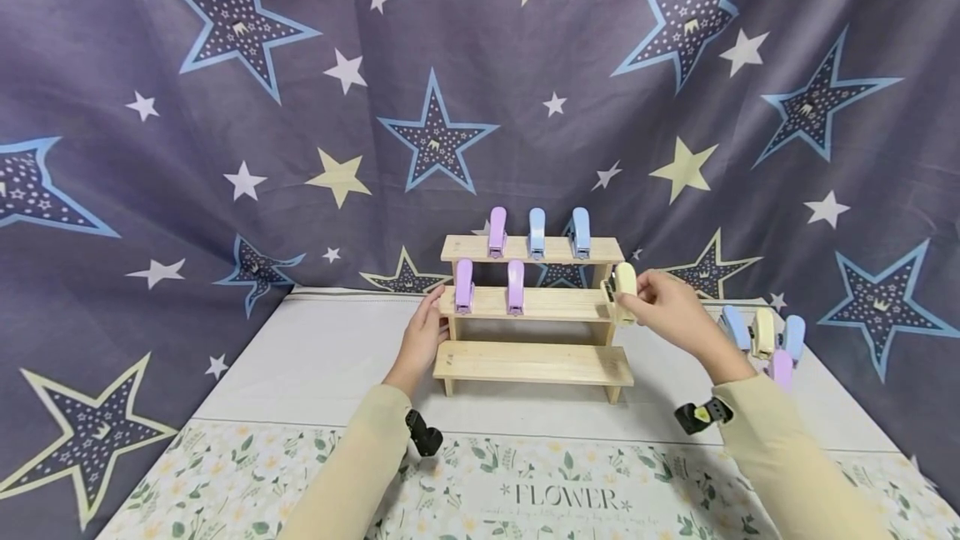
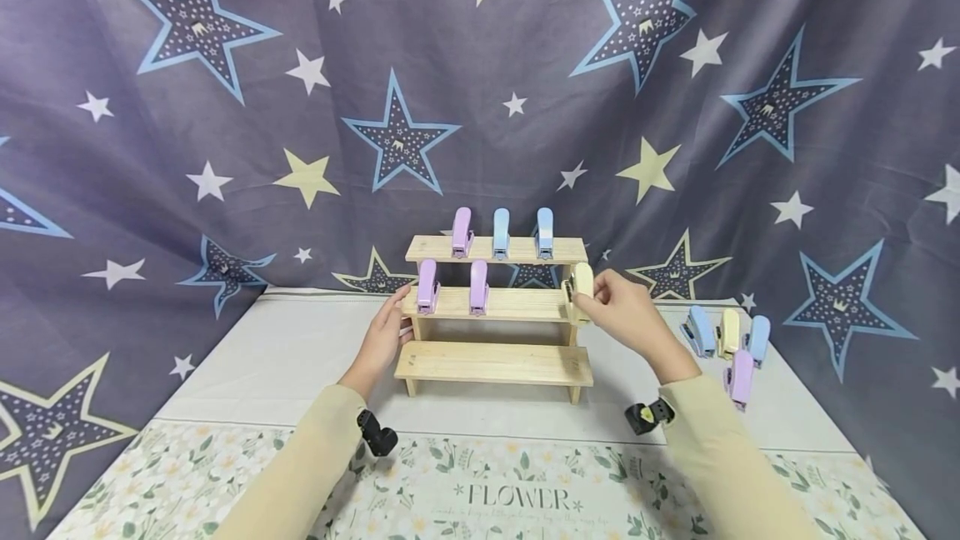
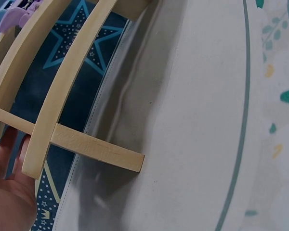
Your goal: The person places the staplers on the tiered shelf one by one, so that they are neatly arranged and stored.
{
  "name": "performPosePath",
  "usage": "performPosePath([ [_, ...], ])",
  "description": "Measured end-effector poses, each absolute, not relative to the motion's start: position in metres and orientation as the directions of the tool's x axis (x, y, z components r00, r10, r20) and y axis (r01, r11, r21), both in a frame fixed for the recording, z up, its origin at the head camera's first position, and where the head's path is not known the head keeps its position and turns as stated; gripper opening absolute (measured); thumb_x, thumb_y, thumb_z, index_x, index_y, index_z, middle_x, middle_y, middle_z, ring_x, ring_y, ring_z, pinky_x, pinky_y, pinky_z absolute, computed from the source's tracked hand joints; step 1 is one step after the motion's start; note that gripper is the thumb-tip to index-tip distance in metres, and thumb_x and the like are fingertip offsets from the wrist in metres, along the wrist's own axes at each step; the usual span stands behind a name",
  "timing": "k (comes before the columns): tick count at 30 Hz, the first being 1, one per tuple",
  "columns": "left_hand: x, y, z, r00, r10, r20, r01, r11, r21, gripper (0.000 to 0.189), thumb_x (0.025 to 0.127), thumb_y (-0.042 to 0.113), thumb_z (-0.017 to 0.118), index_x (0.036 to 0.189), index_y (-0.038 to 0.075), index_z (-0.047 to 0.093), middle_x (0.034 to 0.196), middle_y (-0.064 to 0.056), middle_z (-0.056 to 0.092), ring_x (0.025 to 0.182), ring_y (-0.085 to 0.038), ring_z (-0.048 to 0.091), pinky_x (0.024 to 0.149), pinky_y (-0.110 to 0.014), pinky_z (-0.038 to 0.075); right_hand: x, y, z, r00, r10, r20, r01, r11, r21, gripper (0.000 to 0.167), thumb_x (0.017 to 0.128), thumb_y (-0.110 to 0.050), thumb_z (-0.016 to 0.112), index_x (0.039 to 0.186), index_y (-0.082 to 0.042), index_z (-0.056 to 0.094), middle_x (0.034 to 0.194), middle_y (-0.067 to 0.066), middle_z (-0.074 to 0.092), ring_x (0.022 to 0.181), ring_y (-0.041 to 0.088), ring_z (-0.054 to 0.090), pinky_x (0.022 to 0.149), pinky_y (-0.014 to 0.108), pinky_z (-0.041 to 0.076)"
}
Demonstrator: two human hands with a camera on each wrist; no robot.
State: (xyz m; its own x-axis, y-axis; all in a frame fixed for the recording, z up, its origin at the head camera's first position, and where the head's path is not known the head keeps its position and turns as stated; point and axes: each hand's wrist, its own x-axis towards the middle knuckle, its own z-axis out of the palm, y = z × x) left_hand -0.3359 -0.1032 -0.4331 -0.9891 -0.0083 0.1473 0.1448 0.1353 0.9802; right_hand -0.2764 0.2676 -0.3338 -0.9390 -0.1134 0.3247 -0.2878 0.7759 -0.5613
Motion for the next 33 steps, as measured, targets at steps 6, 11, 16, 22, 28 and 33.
performPosePath([
  [6, -0.337, -0.104, -0.432, -0.988, -0.01, 0.156, 0.153, 0.14, 0.978, 0.047, 0.111, 0.025, 0.026, 0.156, 0.014, 0.036, 0.154, -0.023, 0.038, 0.131, -0.043, 0.049, 0.108, -0.053, 0.045, -0.291, 0.246, -0.339, -0.941, -0.107, 0.322, -0.288, 0.752, -0.593, 0.028, 0.095, -0.034, 0.064, 0.097, -0.007, 0.057, 0.079, 0.003, 0.061, 0.067, 0.017, 0.059, 0.06, 0.03, 0.047],
  [11, -0.337, -0.104, -0.432, -0.986, -0.007, 0.165, 0.163, 0.125, 0.979, 0.047, 0.111, 0.023, 0.026, 0.156, 0.013, 0.036, 0.153, -0.023, 0.039, 0.13, -0.043, 0.049, 0.107, -0.052, 0.046, -0.302, 0.233, -0.343, -0.949, -0.109, 0.296, -0.276, 0.74, -0.614, 0.028, 0.095, -0.035, 0.063, 0.092, -0.009, 0.055, 0.075, 0.002, 0.061, 0.065, 0.016, 0.062, 0.06, 0.031, 0.046],
  [16, -0.337, -0.105, -0.433, -0.987, -0.002, 0.162, 0.161, 0.132, 0.978, 0.047, 0.111, 0.025, 0.026, 0.156, 0.013, 0.036, 0.154, -0.023, 0.038, 0.131, -0.044, 0.048, 0.108, -0.053, 0.045, -0.31, 0.222, -0.346, -0.96, -0.11, 0.259, -0.255, 0.729, -0.635, 0.028, 0.095, -0.035, 0.062, 0.092, -0.008, 0.055, 0.075, 0.003, 0.061, 0.065, 0.017, 0.061, 0.057, 0.031, 0.044],
  [22, -0.337, -0.105, -0.434, -0.988, -0.01, 0.151, 0.149, 0.124, 0.981, 0.046, 0.111, 0.025, 0.027, 0.156, 0.016, 0.037, 0.153, -0.022, 0.039, 0.13, -0.042, 0.05, 0.108, -0.05, 0.046, -0.318, 0.212, -0.35, -0.961, -0.114, 0.253, -0.255, 0.727, -0.637, 0.03, 0.094, -0.036, 0.065, 0.092, -0.008, 0.055, 0.075, 0.003, 0.062, 0.067, 0.016, 0.065, 0.062, 0.031, 0.048],
  [28, -0.336, -0.104, -0.433, -0.988, -0.007, 0.155, 0.153, 0.115, 0.981, 0.047, 0.111, 0.023, 0.026, 0.156, 0.014, 0.036, 0.153, -0.024, 0.038, 0.129, -0.044, 0.05, 0.107, -0.05, 0.046, -0.325, 0.207, -0.355, -0.96, -0.125, 0.25, -0.261, 0.725, -0.638, 0.031, 0.094, -0.037, 0.068, 0.091, -0.008, 0.055, 0.076, 0.003, 0.064, 0.067, 0.017, 0.064, 0.064, 0.031, 0.048],
  [33, -0.336, -0.103, -0.433, -0.988, -0.013, 0.157, 0.153, 0.137, 0.979, 0.046, 0.111, 0.023, 0.026, 0.156, 0.017, 0.037, 0.153, -0.024, 0.039, 0.129, -0.043, 0.05, 0.107, -0.05, 0.047, -0.329, 0.205, -0.357, -0.962, -0.117, 0.245, -0.254, 0.712, -0.655, 0.034, 0.093, -0.039, 0.067, 0.092, -0.008, 0.055, 0.074, 0.002, 0.064, 0.065, 0.017, 0.063, 0.062, 0.031, 0.049],
])
